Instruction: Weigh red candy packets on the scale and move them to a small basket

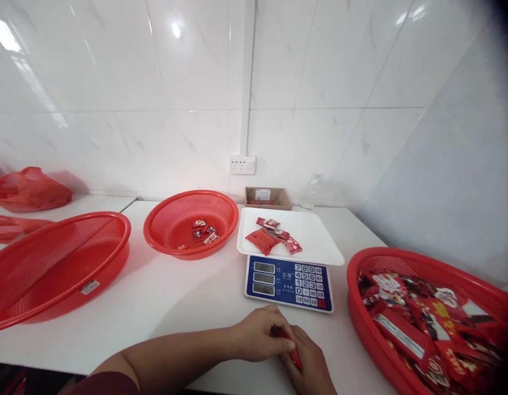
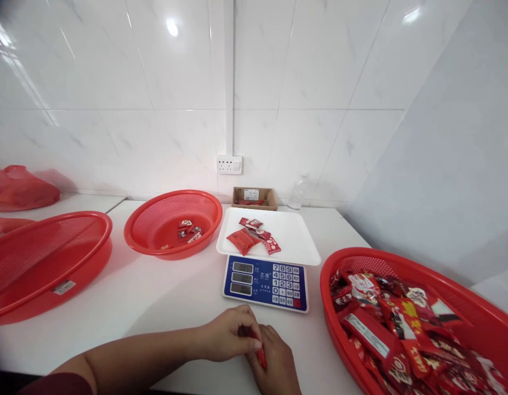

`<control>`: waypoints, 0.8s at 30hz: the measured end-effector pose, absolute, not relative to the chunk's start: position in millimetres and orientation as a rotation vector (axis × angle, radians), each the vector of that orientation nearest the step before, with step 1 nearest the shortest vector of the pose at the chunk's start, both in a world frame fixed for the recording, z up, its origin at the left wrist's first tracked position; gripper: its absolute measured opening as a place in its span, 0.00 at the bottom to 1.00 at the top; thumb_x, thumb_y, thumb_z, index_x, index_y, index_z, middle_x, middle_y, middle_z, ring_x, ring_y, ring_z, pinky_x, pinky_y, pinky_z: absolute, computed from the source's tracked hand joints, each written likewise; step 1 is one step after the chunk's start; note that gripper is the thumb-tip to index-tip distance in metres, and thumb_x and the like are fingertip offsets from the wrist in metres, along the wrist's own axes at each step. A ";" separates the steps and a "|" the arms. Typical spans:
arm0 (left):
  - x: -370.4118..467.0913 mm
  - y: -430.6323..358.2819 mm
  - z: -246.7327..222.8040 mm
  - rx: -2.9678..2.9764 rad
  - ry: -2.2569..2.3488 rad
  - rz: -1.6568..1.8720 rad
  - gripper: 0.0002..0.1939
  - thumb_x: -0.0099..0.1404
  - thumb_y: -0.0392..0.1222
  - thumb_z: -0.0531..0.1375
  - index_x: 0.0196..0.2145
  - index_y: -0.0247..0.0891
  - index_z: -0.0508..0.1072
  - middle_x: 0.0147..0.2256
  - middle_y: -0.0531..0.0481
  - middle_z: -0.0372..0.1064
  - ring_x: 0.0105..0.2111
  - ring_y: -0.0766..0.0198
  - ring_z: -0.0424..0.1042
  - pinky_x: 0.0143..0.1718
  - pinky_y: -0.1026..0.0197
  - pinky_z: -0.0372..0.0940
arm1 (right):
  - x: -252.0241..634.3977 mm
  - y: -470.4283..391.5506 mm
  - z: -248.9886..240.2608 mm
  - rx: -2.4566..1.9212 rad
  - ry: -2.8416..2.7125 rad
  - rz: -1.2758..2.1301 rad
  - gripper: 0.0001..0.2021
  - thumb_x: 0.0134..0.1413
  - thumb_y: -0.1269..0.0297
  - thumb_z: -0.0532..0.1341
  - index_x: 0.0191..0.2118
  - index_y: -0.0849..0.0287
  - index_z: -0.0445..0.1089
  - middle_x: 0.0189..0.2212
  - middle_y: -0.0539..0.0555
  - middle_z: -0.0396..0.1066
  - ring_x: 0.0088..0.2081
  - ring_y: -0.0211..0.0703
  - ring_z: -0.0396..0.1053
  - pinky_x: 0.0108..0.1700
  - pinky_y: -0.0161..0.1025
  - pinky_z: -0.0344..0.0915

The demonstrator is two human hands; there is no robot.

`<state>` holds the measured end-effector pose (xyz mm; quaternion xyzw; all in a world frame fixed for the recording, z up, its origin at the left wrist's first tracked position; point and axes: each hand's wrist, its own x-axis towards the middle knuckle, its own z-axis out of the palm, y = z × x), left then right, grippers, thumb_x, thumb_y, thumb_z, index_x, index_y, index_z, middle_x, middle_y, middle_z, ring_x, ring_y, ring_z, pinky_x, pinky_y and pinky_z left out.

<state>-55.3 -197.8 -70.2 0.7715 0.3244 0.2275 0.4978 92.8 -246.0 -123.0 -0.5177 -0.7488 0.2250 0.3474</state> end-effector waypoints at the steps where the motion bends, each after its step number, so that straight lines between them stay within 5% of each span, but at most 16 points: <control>1: -54.7 -198.1 -71.0 1.882 0.792 0.542 0.04 0.53 0.38 0.61 0.30 0.38 0.74 0.31 0.53 0.61 0.30 0.68 0.64 0.34 0.68 0.61 | 92.6 -246.3 -123.4 -1.337 -1.942 0.566 0.14 0.55 0.56 0.50 0.38 0.57 0.69 0.31 0.56 0.71 0.32 0.44 0.69 0.31 0.37 0.67; 7: -62.3 -196.9 -61.7 2.076 0.799 0.621 0.07 0.58 0.38 0.58 0.35 0.38 0.72 0.35 0.50 0.65 0.31 0.67 0.66 0.32 0.68 0.64 | 95.6 -247.1 -128.4 -1.347 -1.844 0.642 0.18 0.58 0.56 0.46 0.41 0.57 0.69 0.35 0.58 0.73 0.37 0.43 0.70 0.37 0.38 0.68; 11: -92.2 -174.1 -47.9 2.360 0.913 0.898 0.10 0.61 0.38 0.54 0.41 0.38 0.69 0.43 0.44 0.64 0.43 0.61 0.65 0.45 0.60 0.62 | 99.3 -245.1 -131.4 -1.465 -1.738 0.711 0.19 0.54 0.53 0.51 0.44 0.58 0.70 0.40 0.57 0.73 0.43 0.45 0.69 0.45 0.39 0.66; 16: -147.6 -134.9 -30.5 2.529 1.538 0.942 0.19 0.62 0.43 0.53 0.50 0.36 0.62 0.53 0.38 0.56 0.54 0.50 0.54 0.52 0.48 0.52 | 101.3 -244.0 -129.7 -1.497 -1.618 0.841 0.21 0.52 0.51 0.52 0.47 0.57 0.68 0.39 0.55 0.74 0.41 0.43 0.71 0.43 0.36 0.68; 24: -232.3 -146.2 5.6 2.094 2.039 0.402 0.24 0.65 0.55 0.42 0.57 0.46 0.51 0.44 0.47 0.68 0.40 0.53 0.69 0.34 0.58 0.63 | 94.2 -247.4 -127.7 -1.542 -1.439 0.865 0.24 0.48 0.46 0.53 0.45 0.55 0.70 0.37 0.53 0.74 0.41 0.44 0.70 0.42 0.34 0.67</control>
